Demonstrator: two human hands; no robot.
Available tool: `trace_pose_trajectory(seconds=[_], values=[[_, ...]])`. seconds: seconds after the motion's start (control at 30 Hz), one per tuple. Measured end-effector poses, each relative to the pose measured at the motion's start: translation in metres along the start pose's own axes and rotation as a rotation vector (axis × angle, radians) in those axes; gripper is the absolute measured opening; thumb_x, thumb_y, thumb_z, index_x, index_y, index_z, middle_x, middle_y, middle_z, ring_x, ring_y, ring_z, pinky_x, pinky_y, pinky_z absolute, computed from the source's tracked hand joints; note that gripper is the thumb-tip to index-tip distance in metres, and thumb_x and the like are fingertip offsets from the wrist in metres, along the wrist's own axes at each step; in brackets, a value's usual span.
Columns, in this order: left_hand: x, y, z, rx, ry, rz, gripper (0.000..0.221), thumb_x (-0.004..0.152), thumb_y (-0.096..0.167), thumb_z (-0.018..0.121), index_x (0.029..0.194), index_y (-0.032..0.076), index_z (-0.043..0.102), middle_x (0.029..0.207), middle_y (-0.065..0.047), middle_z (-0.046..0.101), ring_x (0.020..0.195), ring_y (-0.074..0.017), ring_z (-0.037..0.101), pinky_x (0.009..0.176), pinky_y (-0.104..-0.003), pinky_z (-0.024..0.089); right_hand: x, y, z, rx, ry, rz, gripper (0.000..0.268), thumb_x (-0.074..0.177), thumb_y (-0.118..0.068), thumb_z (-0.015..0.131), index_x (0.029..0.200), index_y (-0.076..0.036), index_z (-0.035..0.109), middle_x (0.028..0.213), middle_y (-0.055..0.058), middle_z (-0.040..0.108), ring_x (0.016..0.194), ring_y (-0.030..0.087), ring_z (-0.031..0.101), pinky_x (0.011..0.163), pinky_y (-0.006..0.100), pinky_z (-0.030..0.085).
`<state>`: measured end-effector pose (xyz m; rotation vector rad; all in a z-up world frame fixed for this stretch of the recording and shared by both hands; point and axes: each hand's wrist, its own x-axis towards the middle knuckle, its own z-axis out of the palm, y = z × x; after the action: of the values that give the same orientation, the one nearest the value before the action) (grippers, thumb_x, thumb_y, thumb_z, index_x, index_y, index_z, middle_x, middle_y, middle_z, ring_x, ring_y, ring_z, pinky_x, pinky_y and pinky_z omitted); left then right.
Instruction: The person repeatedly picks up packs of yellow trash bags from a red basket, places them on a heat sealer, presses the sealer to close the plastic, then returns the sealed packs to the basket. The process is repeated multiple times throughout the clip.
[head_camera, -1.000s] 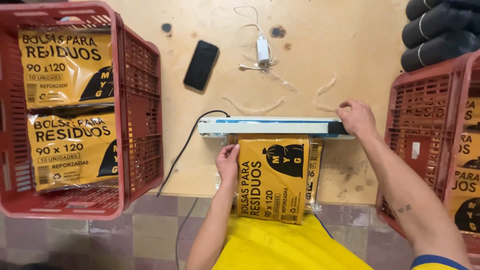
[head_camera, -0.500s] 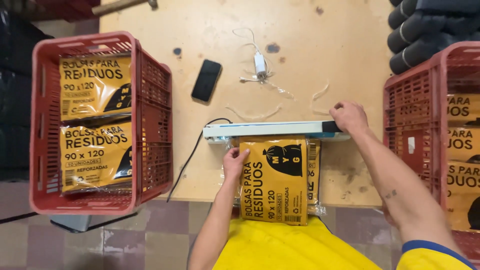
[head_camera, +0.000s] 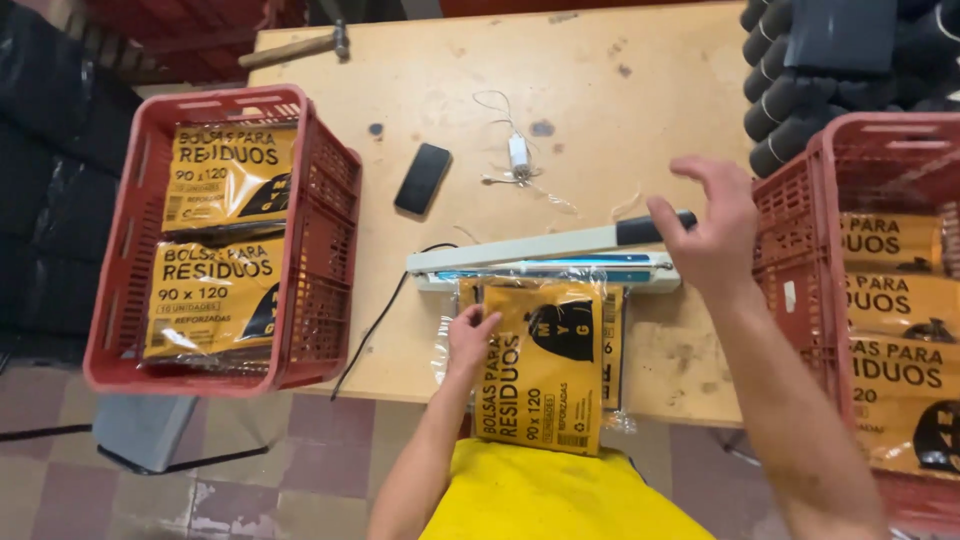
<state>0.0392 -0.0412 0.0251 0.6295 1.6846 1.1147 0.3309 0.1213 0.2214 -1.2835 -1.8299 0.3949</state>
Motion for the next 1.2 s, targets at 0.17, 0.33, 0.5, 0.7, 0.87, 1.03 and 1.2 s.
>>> trace_pose_trajectory(seconds=[0.17, 0.33, 0.5, 0.7, 0.87, 1.03, 1.2], values=[[-0.069, 0.056, -0.018, -0.118, -0.031, 0.079, 0.018, 0.079, 0.01, 0.085, 0.095, 0.006, 0.078, 0.08, -0.003, 0.07, 0.079, -0.0125, 0.064, 0.073, -0.029, 0.056, -0.037, -0.048, 0.021, 0.215, 0.047, -0.259, 0.022, 0.086, -0.012, 0.086, 0.105, -0.008, 0.076, 0.103, 0.007, 0.074, 0.104, 0.031, 0.07, 0.1, 0.039, 0.052], [-0.093, 0.054, -0.057, -0.2, -0.053, 0.14, 0.017, 0.072, 0.0, 0.089, 0.08, 0.008, 0.076, 0.066, 0.002, 0.064, 0.067, -0.0075, 0.06, 0.066, -0.024, 0.054, -0.037, -0.114, 0.042, 0.217, -1.002, 0.233, 0.063, 0.077, -0.016, 0.087, 0.136, -0.014, 0.064, 0.134, 0.011, 0.068, 0.131, 0.03, 0.061, 0.113, 0.047, 0.046], [-0.108, 0.078, -0.098, -0.26, -0.018, 0.236, 0.024, 0.067, -0.008, 0.09, 0.083, 0.005, 0.076, 0.072, -0.001, 0.069, 0.072, -0.0081, 0.062, 0.074, -0.027, 0.057, -0.066, -0.104, 0.091, 0.406, -1.011, 0.04, 0.016, 0.085, -0.021, 0.081, 0.097, -0.012, 0.081, 0.087, 0.01, 0.081, 0.089, 0.026, 0.077, 0.083, 0.041, 0.058], [-0.106, 0.093, -0.151, -0.298, -0.044, 0.292, 0.023, 0.067, -0.007, 0.089, 0.084, 0.003, 0.078, 0.071, -0.001, 0.07, 0.071, -0.0061, 0.06, 0.071, -0.026, 0.056, -0.069, -0.144, 0.121, 0.414, -0.848, -0.064, 0.007, 0.087, -0.021, 0.079, 0.089, -0.015, 0.081, 0.079, 0.002, 0.08, 0.077, 0.019, 0.077, 0.074, 0.032, 0.059], [-0.066, 0.063, -0.187, -0.321, -0.199, 0.265, 0.021, 0.069, -0.008, 0.088, 0.084, 0.002, 0.077, 0.069, -0.002, 0.068, 0.067, -0.0087, 0.061, 0.067, -0.028, 0.058, -0.089, -0.183, 0.135, 0.332, -0.729, -0.133, 0.004, 0.083, -0.01, 0.08, 0.086, -0.011, 0.078, 0.081, 0.007, 0.076, 0.079, 0.028, 0.075, 0.076, 0.04, 0.06], [-0.048, 0.052, -0.216, -0.246, -0.262, 0.114, 0.023, 0.067, -0.01, 0.088, 0.084, 0.002, 0.078, 0.062, -0.003, 0.065, 0.059, -0.0102, 0.061, 0.057, -0.024, 0.054, -0.121, -0.19, 0.143, 0.287, -0.454, 0.152, 0.013, 0.072, -0.018, 0.092, 0.078, -0.016, 0.08, 0.073, 0.001, 0.077, 0.072, 0.017, 0.075, 0.074, 0.03, 0.059], [-0.04, 0.072, -0.203, -0.271, -0.315, 0.063, 0.023, 0.068, -0.008, 0.089, 0.086, 0.001, 0.078, 0.063, -0.002, 0.064, 0.06, -0.0085, 0.06, 0.059, -0.024, 0.053, -0.115, -0.151, 0.085, 0.217, -0.266, 0.411, 0.006, 0.087, -0.01, 0.084, 0.089, -0.013, 0.079, 0.081, 0.004, 0.075, 0.078, 0.017, 0.071, 0.082, 0.031, 0.055]])
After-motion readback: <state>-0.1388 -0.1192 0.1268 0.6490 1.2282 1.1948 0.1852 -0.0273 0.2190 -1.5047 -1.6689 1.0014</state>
